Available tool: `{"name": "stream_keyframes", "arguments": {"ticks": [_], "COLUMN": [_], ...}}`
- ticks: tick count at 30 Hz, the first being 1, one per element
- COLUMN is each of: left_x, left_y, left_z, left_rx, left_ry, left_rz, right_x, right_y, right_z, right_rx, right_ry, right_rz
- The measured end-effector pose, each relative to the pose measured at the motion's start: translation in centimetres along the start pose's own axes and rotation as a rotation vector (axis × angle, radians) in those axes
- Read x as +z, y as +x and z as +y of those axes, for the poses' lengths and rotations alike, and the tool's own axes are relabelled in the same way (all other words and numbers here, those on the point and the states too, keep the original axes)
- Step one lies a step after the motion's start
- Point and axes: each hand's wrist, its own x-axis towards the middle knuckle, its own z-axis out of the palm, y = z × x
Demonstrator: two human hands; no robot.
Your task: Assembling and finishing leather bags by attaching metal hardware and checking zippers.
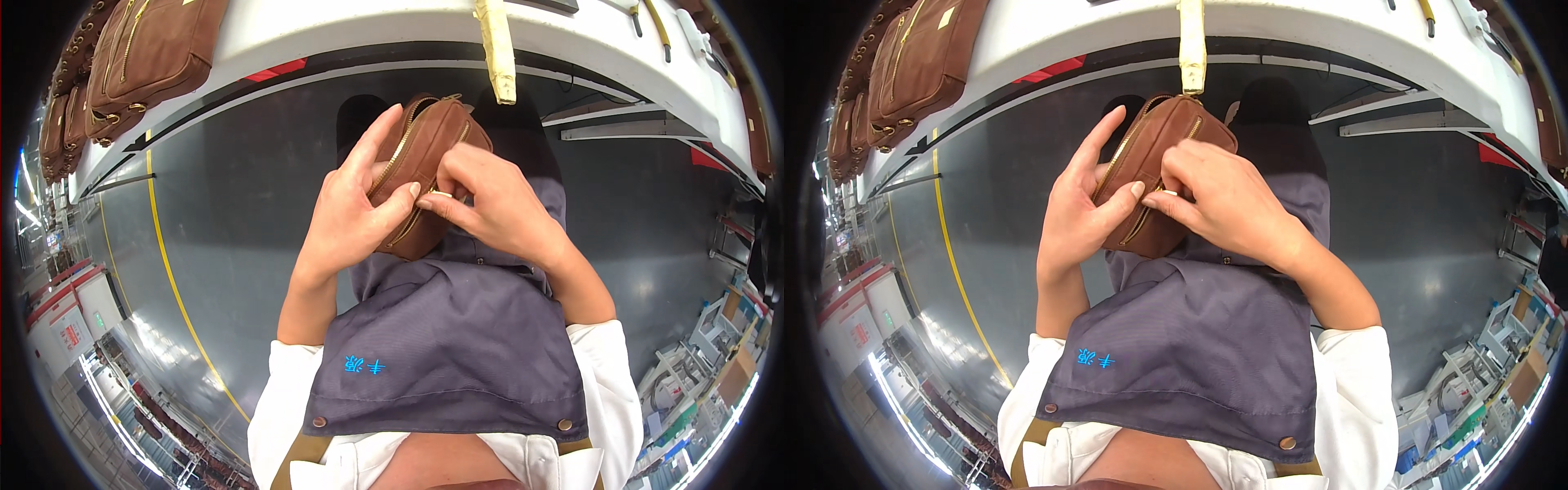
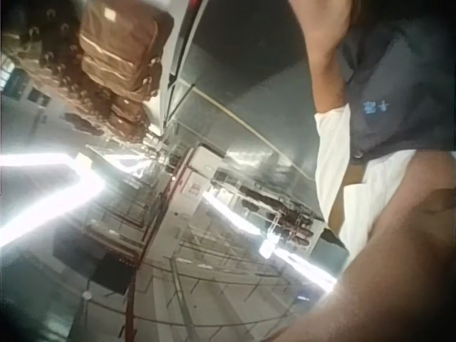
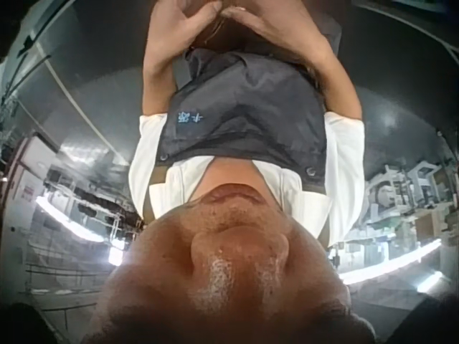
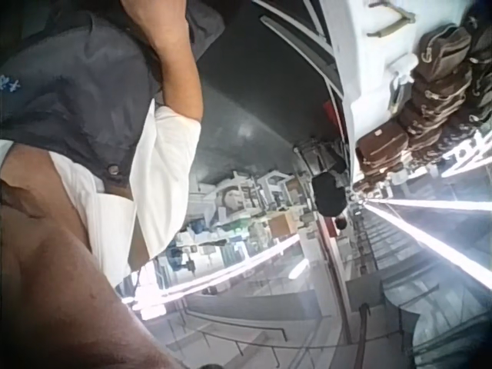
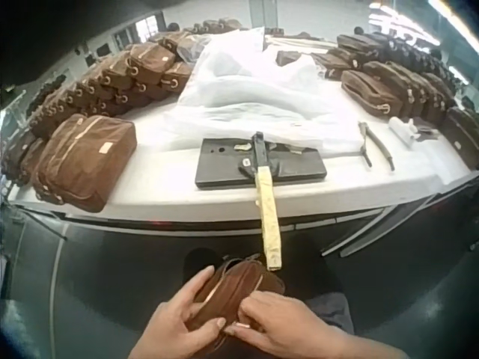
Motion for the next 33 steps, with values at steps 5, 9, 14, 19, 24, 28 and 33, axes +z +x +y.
{"name": "stream_keyframes", "arguments": {"ticks": [5, 9, 14, 19, 24, 28, 33], "left_x": [0.2, -0.5, -0.1, 1.2, 1.1, 1.3, 1.3], "left_y": [-1.4, -2.4, -2.2, -2.1, -2.3, -2.9, -3.0], "left_z": [0.6, 0.8, -0.3, 0.1, 0.6, 1.1, 0.6], "left_rx": [0.011, 0.118, 0.112, 0.099, 0.2, 0.243, 0.35], "left_ry": [-0.015, -0.001, -0.036, -0.122, 0.074, 0.164, 0.208], "left_rz": [0.046, 0.115, -0.01, 0.145, 0.196, 0.207, 0.22], "right_x": [-1.0, -3.9, -1.5, -1.3, -1.0, -0.7, -0.1], "right_y": [0.4, 1.3, 0.7, 0.8, 0.8, 0.4, 0.2], "right_z": [1.7, 2.5, 0.8, -0.2, 0.6, 0.2, -0.4], "right_rx": [-0.322, -0.321, -0.48, -0.563, -0.618, -0.629, -0.469], "right_ry": [-0.061, -0.282, -0.321, -0.4, -0.462, -0.463, -0.238], "right_rz": [0.024, 0.287, 0.362, 0.301, 0.349, 0.389, 0.404]}}
